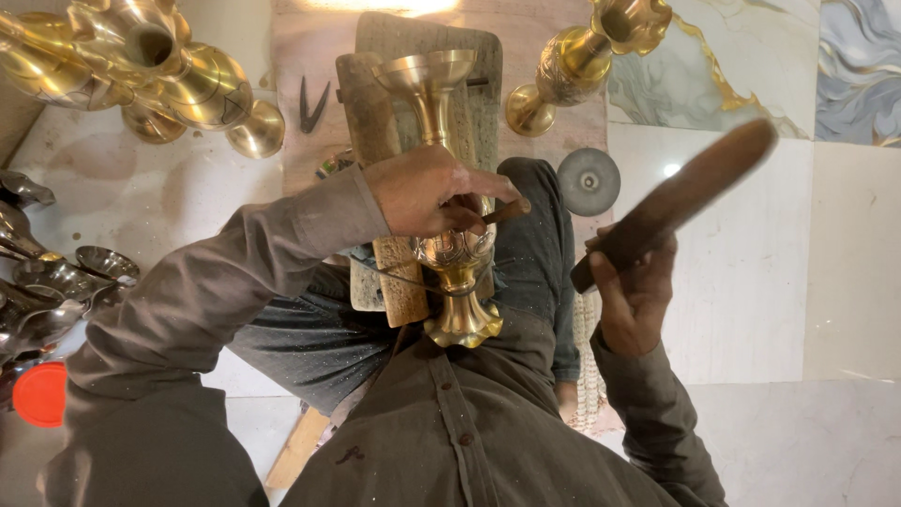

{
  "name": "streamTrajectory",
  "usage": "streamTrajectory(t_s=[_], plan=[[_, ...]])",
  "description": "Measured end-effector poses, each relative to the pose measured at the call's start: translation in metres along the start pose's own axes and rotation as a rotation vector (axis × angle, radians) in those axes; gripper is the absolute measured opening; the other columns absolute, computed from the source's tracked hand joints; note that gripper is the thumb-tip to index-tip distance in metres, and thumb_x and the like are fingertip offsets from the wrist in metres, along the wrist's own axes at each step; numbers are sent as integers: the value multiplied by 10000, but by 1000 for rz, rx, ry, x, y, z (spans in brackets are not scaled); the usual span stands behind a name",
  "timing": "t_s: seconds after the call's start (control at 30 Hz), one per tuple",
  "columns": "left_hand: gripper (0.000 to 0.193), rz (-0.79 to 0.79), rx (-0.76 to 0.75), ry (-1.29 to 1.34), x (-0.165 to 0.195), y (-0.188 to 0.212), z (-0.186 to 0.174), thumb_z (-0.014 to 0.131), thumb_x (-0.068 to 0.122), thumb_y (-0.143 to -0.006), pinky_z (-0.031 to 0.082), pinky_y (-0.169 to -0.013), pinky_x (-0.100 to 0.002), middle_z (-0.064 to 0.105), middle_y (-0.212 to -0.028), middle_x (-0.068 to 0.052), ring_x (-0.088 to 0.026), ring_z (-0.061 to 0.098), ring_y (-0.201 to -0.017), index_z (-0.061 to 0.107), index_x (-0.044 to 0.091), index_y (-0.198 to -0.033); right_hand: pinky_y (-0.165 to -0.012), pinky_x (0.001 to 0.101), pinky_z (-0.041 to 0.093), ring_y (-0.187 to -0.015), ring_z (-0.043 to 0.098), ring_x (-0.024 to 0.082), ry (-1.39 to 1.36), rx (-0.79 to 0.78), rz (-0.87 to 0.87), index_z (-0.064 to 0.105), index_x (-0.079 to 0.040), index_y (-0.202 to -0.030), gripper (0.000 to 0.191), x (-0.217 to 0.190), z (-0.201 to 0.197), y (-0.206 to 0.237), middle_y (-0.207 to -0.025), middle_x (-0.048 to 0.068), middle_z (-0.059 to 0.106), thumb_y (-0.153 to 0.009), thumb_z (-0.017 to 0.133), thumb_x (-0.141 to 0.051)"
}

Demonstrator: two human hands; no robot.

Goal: The person sits cross-legged on the floor holding a chisel against a brass vase resting on a wooden board, tapping the chisel with a wooden mallet to engrave a decorative pattern into the vase surface. They reposition the vase and chisel repeatedly to work on different areas of the design.

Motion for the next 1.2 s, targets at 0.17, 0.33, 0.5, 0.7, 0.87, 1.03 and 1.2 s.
streamTrajectory(t_s=[0.17, 0.33, 0.5, 0.7, 0.87, 1.03, 1.2], plan=[[579, 15, -1, 25, -2, 3, 1, 797, 154, -862, 653, -833, -329, 793, -1015, -100, -182, 790, -839, 606, 208, -1405, -995, 340, 541, -1173, 619, 176, 111, 1, -137, 387, -64, -1620, 638, 3, 5, 1, -1364, 112, 587, -1037, 615, 65], [589, -5, -7, 47, -5, 2, 0, 793, 143, -870, 648, -847, -330, 788, -1069, -99, -180, 790, -849, 586, 182, -1420, -959, 359, 540, -1114, 598, 237, 444, -24, -141, 460, -79, -1547, 637, 4, 4, 1, -1267, 125, 598, -961, 664, 70], [620, -13, -37, 3, -3, 1, -1, 784, 98, -835, 660, -840, -321, 787, -1053, -95, -184, 790, -853, 601, 190, -1420, -1072, 394, 509, -1194, 605, 238, -25, 3, -82, 415, -117, -1542, 590, -2, 4, 0, -1280, 107, 619, -1015, 627, 43], [525, 65, 33, 100, -1, 3, -1, 812, 137, -843, 653, -823, -338, 756, -1195, -127, -204, 787, -850, 648, 164, -1342, -1050, 367, 489, -1085, 572, 194, 90, -25, -144, 448, -135, -1590, 607, -2, 7, -1, -1233, 96, 597, -1038, 625, 48], [523, 0, 4, 83, -1, 3, -1, 792, 166, -876, 666, -829, -326, 782, -1034, -126, -187, 790, -850, 631, 185, -1373, -859, 321, 510, -979, 566, 152, 251, 0, -47, 404, -91, -1604, 650, 3, 0, 0, -1237, 101, 572, -1012, 633, 47], [542, 32, 1, 65, -2, 3, -2, 773, 140, -877, 628, -824, -330, 788, -1040, -119, -191, 788, -836, 619, 162, -1396, -904, 357, 515, -1080, 584, 225, 478, -8, -193, 423, -119, -1567, 663, 3, 2, -1, -1236, 131, 604, -970, 658, 48], [525, 29, 23, 100, -3, 5, -3, 790, 151, -875, 667, -835, -329, 788, -1047, -118, -188, 795, -859, 627, 140, -1374, -1044, 380, 514, -1176, 598, 219, 40, -28, -98, 423, -107, -1540, 583, 1, 1, -3, -1263, 109, 613, -1013, 618, 46]])
Point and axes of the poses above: each hand's wrist, its own y-axis away from the middle knuckle, its own z-axis out of the palm, x = y × z, the point moved 1 cm from there along -y, towards the middle knuckle
